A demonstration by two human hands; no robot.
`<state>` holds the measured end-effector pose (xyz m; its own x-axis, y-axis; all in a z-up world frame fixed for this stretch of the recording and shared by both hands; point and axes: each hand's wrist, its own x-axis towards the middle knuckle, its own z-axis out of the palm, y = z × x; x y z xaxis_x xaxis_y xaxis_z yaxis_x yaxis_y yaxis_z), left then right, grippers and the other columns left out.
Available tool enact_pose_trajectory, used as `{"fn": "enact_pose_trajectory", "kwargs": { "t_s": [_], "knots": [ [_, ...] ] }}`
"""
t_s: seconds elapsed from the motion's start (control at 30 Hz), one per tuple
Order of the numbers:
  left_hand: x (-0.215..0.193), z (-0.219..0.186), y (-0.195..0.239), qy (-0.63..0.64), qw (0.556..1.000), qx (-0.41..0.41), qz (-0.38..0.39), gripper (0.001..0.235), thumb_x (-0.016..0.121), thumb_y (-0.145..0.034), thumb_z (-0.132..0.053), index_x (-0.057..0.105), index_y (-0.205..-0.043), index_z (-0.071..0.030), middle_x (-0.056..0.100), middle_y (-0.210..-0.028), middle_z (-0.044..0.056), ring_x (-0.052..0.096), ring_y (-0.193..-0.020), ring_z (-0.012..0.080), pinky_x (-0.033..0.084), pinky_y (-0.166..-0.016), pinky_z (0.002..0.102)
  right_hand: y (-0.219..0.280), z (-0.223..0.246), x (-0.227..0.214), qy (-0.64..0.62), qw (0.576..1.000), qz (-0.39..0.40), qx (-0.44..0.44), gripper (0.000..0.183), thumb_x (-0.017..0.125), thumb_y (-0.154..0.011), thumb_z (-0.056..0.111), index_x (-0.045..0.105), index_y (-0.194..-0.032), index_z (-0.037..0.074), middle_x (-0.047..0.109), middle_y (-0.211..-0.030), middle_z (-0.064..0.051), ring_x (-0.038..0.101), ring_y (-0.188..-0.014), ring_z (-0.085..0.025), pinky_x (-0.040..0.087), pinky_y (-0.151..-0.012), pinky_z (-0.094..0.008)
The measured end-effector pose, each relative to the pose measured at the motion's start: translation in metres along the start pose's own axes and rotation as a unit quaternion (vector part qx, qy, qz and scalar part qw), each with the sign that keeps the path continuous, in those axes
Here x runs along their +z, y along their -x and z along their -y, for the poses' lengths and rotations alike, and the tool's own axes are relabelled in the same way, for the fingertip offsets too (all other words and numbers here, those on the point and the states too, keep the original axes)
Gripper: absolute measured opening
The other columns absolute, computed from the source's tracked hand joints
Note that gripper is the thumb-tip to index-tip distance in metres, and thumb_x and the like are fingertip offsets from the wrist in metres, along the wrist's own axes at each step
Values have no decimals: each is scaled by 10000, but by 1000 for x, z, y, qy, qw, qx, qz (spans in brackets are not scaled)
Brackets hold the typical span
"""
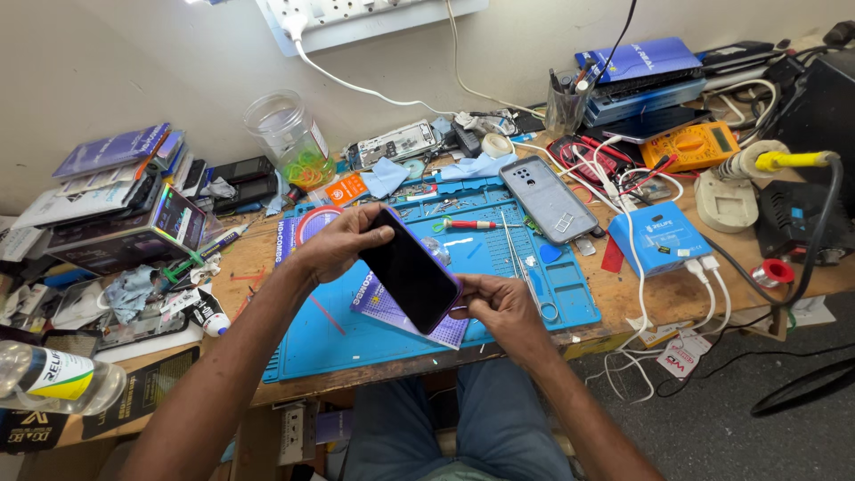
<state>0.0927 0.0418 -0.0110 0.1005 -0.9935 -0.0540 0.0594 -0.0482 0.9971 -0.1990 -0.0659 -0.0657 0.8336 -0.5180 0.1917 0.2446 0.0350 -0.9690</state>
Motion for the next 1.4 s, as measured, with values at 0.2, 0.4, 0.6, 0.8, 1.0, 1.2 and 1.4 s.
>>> {"fn": "enact_pose_trajectory", "kwargs": {
  "t_s": [0.2,0.4,0.6,0.8,1.0,1.2,1.4],
  "knots": [
    [0,-4,-2,-31,999,-19,-21,272,730,-926,-169,648,-1152,-41,721,-1022,8,664,-958,100,532,-890,291,2,14,5,-39,999,-6,-13,425,560,-907,-33,627,-1326,-60,778,-1096,-180,779,-917,-197,673,-812,-335],
    [-1,6,1,-40,997,-27,-54,250,725,-929,-162,633,-1133,-49,715,-1016,11,661,-951,98,539,-879,293,-1,9,8,-27,1000,-10,-9,403,583,-925,-28,640,-1322,-62,780,-1104,-199,778,-917,-199,670,-805,-333],
    [2,8,5,-46,995,-57,-62,273,715,-920,-196,638,-1147,-66,711,-1020,18,655,-940,98,540,-854,288,-1,-3,11,-21,999,-32,-2,389,554,-932,-28,677,-1299,-71,797,-1089,-193,787,-911,-195,665,-815,-327],
    [3,8,4,-38,998,-21,-46,278,727,-950,-194,642,-1152,-24,707,-1014,36,647,-931,113,536,-852,298,0,-2,14,-81,996,5,-31,503,479,-865,-6,618,-1344,-70,776,-1120,-203,789,-929,-209,670,-853,-343],
    [3,5,7,-50,996,-40,-66,299,739,-915,-193,635,-1150,-40,714,-1021,24,663,-962,107,542,-888,306,-2,2,15,-9,1000,-14,-12,468,493,-881,-5,632,-1320,-84,784,-1076,-236,802,-892,-231,689,-811,-355],
    [-1,8,10,-30,997,-41,-60,315,755,-907,-204,646,-1150,-35,716,-1012,23,662,-956,116,537,-890,309,-2,4,17,28,999,-10,-25,474,487,-877,-35,634,-1326,-71,782,-1095,-224,797,-917,-214,678,-838,-338],
    [-8,13,9,-35,994,-63,-85,314,739,-909,-240,667,-1150,-51,738,-996,17,681,-911,109,546,-850,308,-6,11,24,-20,999,-23,32,473,483,-930,-17,601,-1386,-66,773,-1128,-224,788,-912,-217,676,-829,-345]
  ]
}}
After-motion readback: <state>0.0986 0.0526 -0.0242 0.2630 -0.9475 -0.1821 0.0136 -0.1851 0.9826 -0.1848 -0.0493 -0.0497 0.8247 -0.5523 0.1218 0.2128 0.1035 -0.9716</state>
